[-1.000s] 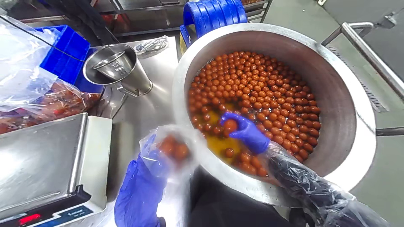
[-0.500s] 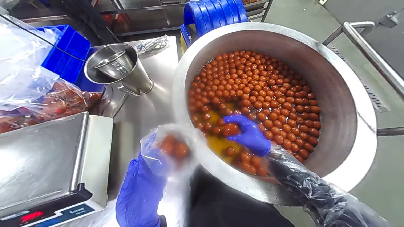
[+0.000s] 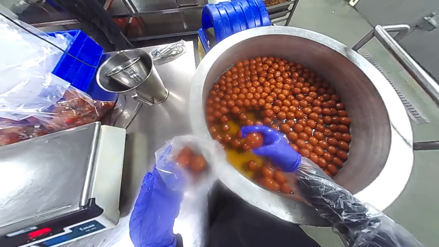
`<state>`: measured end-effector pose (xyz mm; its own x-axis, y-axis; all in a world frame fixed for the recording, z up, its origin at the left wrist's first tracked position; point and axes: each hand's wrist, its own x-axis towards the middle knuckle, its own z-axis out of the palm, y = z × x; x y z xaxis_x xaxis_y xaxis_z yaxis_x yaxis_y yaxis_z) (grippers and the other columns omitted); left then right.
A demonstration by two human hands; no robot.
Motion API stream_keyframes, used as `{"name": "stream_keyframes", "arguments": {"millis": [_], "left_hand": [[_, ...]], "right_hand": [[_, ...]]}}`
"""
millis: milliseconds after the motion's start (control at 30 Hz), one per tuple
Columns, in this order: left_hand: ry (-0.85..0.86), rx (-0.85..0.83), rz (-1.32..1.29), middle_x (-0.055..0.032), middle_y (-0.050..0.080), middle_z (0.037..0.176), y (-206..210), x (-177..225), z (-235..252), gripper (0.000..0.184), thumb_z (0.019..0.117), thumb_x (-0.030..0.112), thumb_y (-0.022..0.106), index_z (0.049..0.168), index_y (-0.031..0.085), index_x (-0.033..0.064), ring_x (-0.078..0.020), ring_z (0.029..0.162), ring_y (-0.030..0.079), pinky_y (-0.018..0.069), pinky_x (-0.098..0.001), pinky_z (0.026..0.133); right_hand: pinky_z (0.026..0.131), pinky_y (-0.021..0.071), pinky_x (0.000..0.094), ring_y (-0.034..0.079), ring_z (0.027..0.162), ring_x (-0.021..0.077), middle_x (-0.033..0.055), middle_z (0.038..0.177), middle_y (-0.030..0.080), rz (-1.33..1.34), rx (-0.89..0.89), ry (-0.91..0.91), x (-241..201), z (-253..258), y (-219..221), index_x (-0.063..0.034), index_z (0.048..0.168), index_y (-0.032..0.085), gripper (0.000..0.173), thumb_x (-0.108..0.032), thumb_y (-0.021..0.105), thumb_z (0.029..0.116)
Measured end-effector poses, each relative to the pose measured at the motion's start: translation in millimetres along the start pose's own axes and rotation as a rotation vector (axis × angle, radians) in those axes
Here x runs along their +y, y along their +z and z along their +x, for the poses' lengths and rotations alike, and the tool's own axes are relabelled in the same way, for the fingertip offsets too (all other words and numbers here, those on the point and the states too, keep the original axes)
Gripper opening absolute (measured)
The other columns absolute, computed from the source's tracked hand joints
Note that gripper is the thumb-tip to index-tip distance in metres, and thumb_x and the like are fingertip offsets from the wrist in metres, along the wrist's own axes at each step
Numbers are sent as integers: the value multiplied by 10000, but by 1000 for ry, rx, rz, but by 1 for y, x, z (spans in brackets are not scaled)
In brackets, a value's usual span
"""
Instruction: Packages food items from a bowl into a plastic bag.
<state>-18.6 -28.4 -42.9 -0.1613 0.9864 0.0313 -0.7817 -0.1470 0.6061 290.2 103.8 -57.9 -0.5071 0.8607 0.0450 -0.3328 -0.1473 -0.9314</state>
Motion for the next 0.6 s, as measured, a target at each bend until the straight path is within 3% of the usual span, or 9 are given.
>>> {"name": "stream_keyframes", "arguments": {"millis": [100,133,167,200,233,267,300,400,600], "left_hand": [[-7,70,-22,-102,676,1272,-21,1,-9,464,1051,411,449,1346,599,85,-237,1206,638,523,-395,1024],[-10,-6,-11,-122,651,1322,-53,4,-14,500,1059,425,407,1386,569,82,-264,1248,614,507,-430,1046],[-41,-296,12,-135,484,1512,-104,10,-14,572,1087,438,295,1534,367,89,-283,1410,455,400,-470,1151],[-45,-415,26,-138,399,1575,-123,12,-13,598,1091,442,251,1575,270,92,-287,1461,382,358,-483,1179],[-42,-317,22,-127,473,1522,-104,10,-13,570,1092,436,276,1540,350,92,-272,1417,446,395,-463,1156],[-10,35,-5,-111,665,1297,-47,4,-14,494,1061,420,396,1366,588,83,-251,1225,629,517,-422,1034],[-8,123,-20,-90,689,1246,-14,1,-10,455,1056,403,433,1320,621,84,-224,1182,652,530,-390,1014],[-13,-60,-31,-86,637,1343,-6,-2,-3,456,1074,368,420,1408,539,80,-208,1259,603,488,-367,1069],[-6,-6,4,-70,682,1277,22,-2,2,430,1048,359,500,1360,598,80,-185,1191,652,536,-347,1022]], "right_hand": [[1048,524,351,603,1256,211,114,1358,642,47,-6,2,1,1,-3,-13,1292,640,572,148,693,746],[1051,523,354,602,1261,214,113,1362,643,51,0,0,2,1,-4,-17,1286,646,573,157,688,741],[1059,518,362,597,1269,222,116,1363,643,56,2,-3,3,1,-4,-17,1281,649,573,167,683,739],[1059,518,367,598,1268,226,118,1355,648,63,7,-7,4,1,-5,-19,1269,656,569,172,679,734],[1058,518,370,599,1265,227,119,1345,653,69,9,-11,5,2,-5,-19,1261,660,565,170,679,729],[1053,524,368,607,1259,223,116,1334,661,67,13,-13,6,2,-5,-21,1252,661,559,166,685,727],[1048,526,366,610,1251,219,113,1321,666,67,16,-13,6,2,-5,-23,1243,663,551,161,688,724],[1029,535,359,620,1232,203,97,1288,684,61,26,-18,4,3,-3,-42,1201,677,525,158,702,717],[951,569,341,647,1152,198,94,1252,680,56,39,126,22,12,-16,-43,1231,640,525,132,701,740]]}}
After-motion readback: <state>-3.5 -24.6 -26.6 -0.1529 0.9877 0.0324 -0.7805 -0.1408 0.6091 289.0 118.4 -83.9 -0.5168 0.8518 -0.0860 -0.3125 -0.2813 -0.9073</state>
